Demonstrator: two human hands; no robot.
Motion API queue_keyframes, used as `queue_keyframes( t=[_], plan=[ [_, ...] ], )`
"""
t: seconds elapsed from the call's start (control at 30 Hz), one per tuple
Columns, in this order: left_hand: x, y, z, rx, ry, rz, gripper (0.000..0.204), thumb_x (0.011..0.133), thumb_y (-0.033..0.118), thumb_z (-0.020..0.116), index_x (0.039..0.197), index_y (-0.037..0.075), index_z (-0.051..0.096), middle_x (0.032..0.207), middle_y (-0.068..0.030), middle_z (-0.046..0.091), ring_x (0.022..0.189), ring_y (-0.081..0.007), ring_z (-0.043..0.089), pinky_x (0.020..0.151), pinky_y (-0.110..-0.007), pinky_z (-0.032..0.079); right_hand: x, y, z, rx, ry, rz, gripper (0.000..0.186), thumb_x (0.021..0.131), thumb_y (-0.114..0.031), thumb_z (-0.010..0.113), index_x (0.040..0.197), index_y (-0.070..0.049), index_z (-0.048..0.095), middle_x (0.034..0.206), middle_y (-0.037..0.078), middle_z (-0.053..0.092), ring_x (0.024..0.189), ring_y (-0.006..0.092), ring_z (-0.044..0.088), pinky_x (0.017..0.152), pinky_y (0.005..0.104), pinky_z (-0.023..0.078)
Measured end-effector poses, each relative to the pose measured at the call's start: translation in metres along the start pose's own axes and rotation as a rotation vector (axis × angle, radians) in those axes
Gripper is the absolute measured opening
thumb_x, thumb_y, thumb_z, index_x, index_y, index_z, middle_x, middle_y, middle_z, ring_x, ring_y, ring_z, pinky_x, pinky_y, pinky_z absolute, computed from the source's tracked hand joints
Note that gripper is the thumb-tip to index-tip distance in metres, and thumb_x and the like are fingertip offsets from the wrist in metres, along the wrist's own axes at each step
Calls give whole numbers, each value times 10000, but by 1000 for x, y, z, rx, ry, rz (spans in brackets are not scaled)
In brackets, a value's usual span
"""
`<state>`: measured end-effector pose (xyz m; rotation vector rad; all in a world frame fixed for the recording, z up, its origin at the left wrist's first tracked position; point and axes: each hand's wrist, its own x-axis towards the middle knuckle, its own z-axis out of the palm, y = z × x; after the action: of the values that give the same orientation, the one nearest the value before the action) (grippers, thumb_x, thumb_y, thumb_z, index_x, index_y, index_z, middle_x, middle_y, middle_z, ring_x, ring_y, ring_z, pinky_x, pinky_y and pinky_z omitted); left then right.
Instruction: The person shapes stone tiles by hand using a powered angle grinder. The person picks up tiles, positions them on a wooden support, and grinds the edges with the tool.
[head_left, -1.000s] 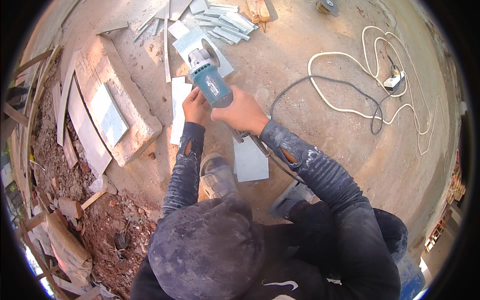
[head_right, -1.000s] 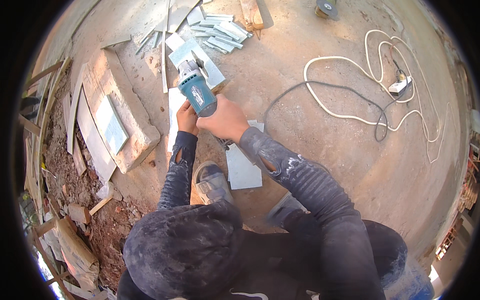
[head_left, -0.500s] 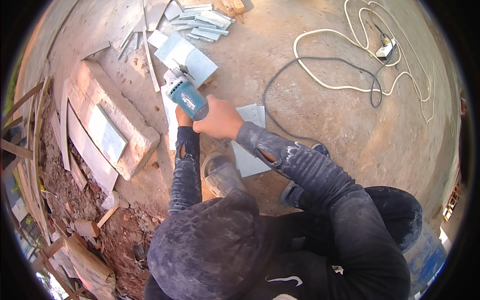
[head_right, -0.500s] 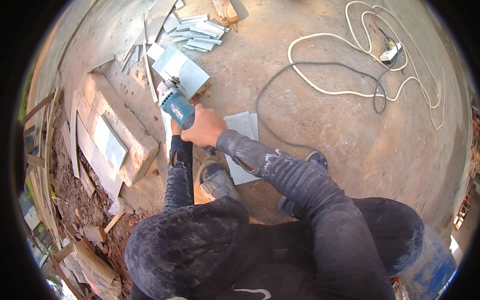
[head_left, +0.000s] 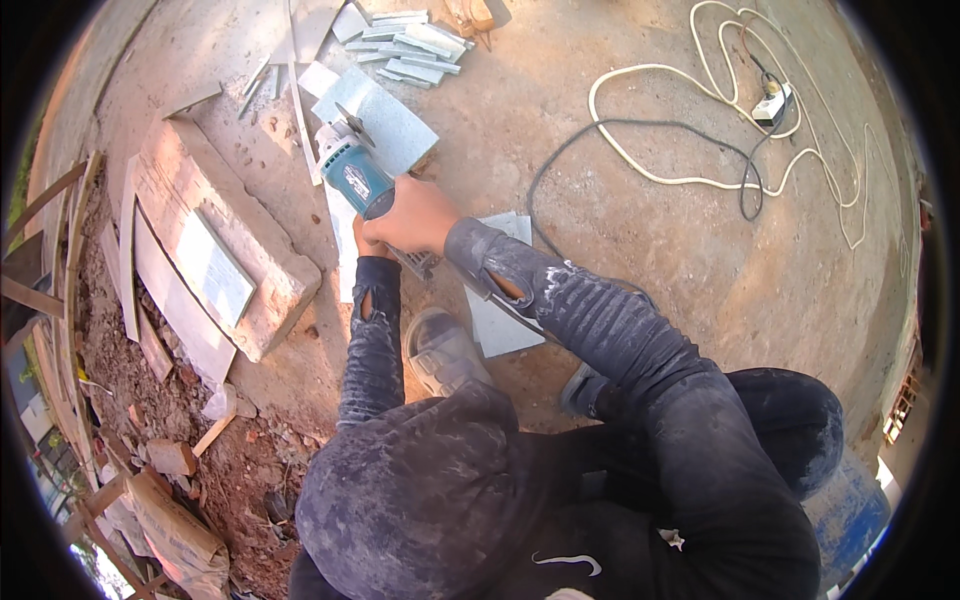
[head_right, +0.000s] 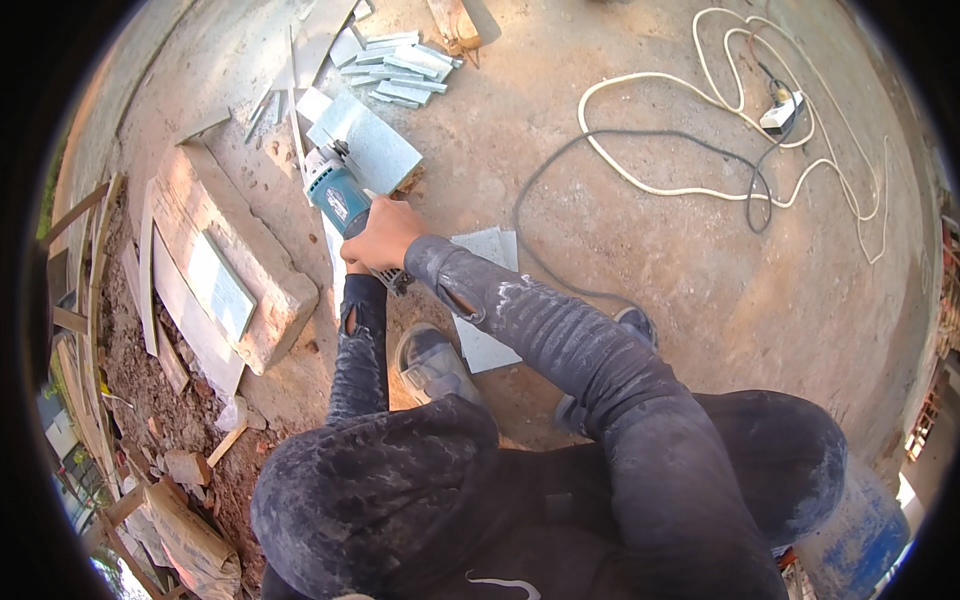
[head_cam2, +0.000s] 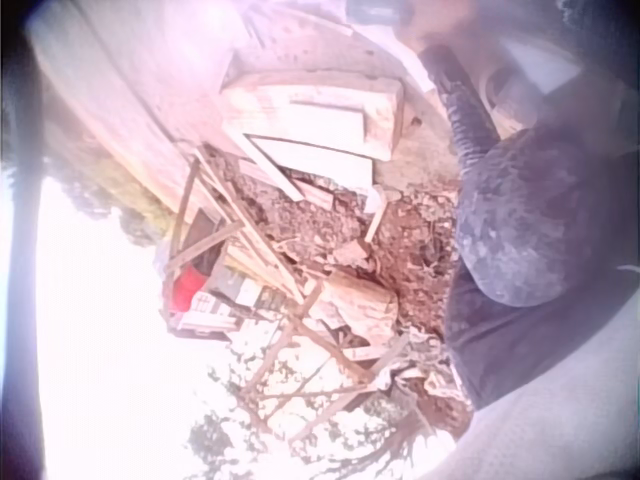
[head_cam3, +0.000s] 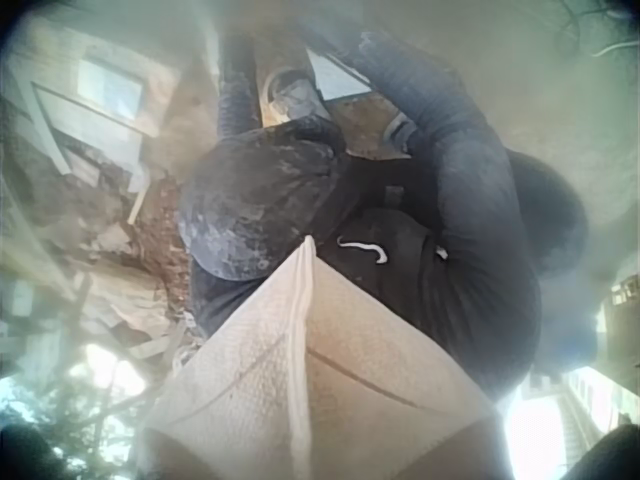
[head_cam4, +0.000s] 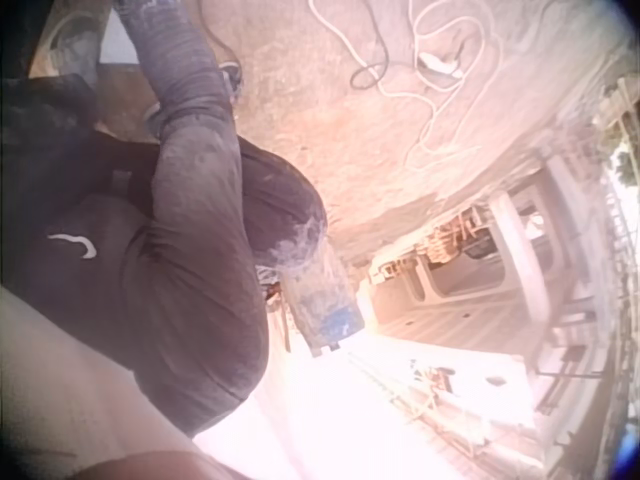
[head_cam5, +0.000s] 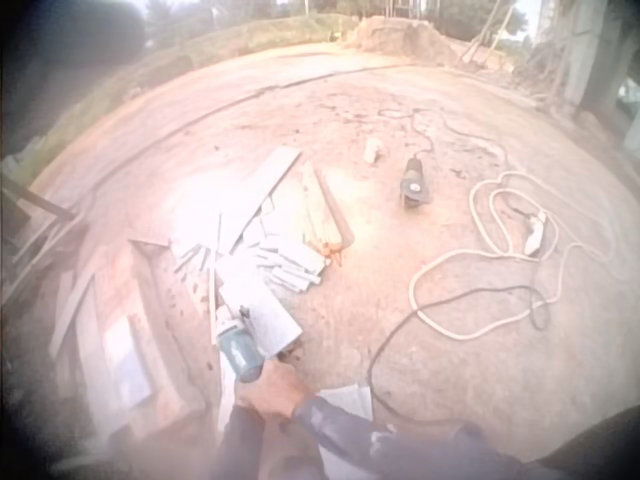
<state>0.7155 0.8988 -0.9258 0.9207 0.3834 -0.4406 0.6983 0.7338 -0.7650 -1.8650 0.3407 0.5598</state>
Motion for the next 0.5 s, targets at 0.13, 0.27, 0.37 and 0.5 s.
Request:
queue_keyframes(
  t=[0.13,0.27,0.37,0.5],
  plan=[
    [1,-7,17,-22,-7,4,233,941,21,537,1168,-23,568,1080,-139,659,932,-254,670,814,-398,564,27,0,-6,-97,3,10,731,617,-410,759,1094,112,576,1090,302,638,1000,392,663,851,389,540],
    [8,-2,17,31,37,16,244,958,-9,507,1197,-36,552,1118,-149,657,964,-252,672,844,-365,561,33,4,-15,-197,3,-33,759,602,-353,768,1163,122,579,1094,292,669,1002,387,686,889,384,552],
    [2,-2,21,21,40,19,225,965,-26,490,1174,-48,570,1093,-151,674,960,-245,682,836,-354,569,20,13,-25,-206,-11,-44,747,594,-348,769,1141,124,580,1077,289,671,986,387,688,873,389,554],
    [0,4,24,131,97,41,198,980,28,475,1127,-6,602,1065,-140,691,899,-238,698,805,-369,580,-5,23,-30,-168,-38,-40,729,593,-358,768,1112,118,581,1053,289,672,968,390,688,847,394,555]
  ],
)
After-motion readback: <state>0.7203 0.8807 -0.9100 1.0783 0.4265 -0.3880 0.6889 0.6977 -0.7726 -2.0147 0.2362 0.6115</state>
